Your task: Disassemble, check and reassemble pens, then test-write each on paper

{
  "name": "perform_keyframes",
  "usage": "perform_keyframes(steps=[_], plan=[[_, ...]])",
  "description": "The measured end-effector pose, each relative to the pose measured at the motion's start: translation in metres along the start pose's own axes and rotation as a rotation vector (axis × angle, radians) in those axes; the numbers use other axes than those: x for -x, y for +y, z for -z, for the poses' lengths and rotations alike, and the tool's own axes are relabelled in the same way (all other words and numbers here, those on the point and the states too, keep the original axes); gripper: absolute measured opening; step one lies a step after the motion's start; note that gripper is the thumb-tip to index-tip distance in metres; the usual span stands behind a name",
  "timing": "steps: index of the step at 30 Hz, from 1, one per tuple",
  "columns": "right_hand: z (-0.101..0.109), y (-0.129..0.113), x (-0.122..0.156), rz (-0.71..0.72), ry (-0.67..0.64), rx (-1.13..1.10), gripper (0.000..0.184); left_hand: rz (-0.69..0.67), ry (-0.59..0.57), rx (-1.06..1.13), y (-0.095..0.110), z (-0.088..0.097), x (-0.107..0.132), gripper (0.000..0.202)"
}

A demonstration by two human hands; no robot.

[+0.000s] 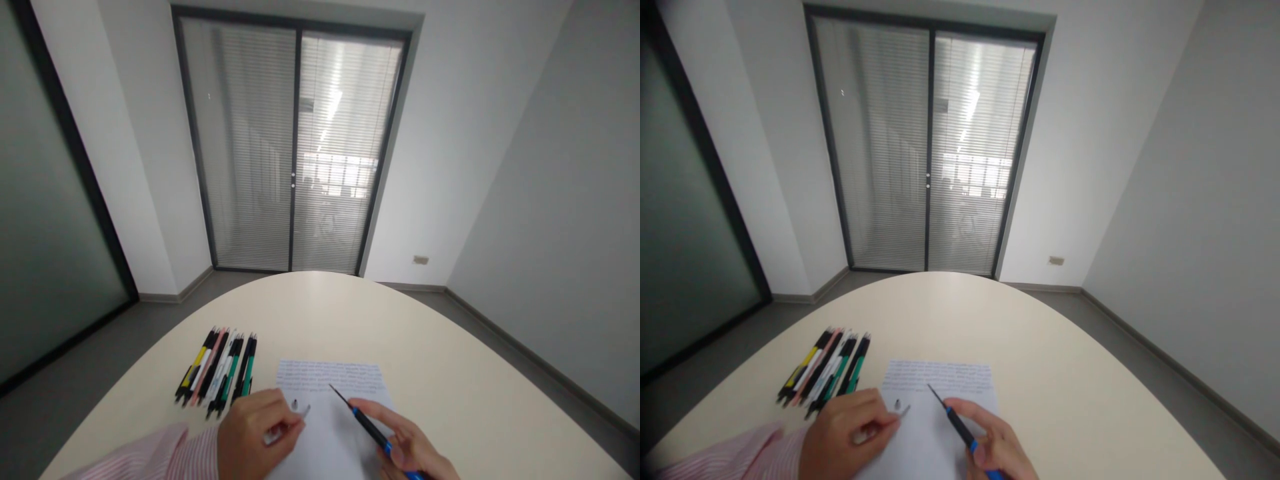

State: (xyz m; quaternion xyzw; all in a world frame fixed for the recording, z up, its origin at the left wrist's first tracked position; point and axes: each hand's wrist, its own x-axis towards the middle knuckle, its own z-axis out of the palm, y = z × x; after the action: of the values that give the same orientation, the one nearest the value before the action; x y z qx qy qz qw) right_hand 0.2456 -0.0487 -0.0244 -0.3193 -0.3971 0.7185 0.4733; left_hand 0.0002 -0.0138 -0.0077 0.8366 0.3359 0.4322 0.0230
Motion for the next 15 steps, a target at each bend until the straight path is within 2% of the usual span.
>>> perform_keyframes(steps=[3,7,10,15], plan=[[0.003,0.0,-0.002,-0.03,-0.056,-0.012,0.055,-0.079,0.021,-0.163,0.005,-0.01,0.001,0.037],[0.018,0.005,-0.011,-0.08,-0.168,0.083,0.063,-0.145,0.02,-0.321,0.006,-0.018,0.0,0.05],[0.023,0.009,-0.013,-0.073,-0.156,0.141,0.064,-0.163,-0.014,-0.377,0.005,-0.018,0.001,0.054],[0.017,0.009,-0.011,-0.055,-0.119,0.146,0.067,-0.141,-0.065,-0.374,0.004,-0.018,0.003,0.058]])
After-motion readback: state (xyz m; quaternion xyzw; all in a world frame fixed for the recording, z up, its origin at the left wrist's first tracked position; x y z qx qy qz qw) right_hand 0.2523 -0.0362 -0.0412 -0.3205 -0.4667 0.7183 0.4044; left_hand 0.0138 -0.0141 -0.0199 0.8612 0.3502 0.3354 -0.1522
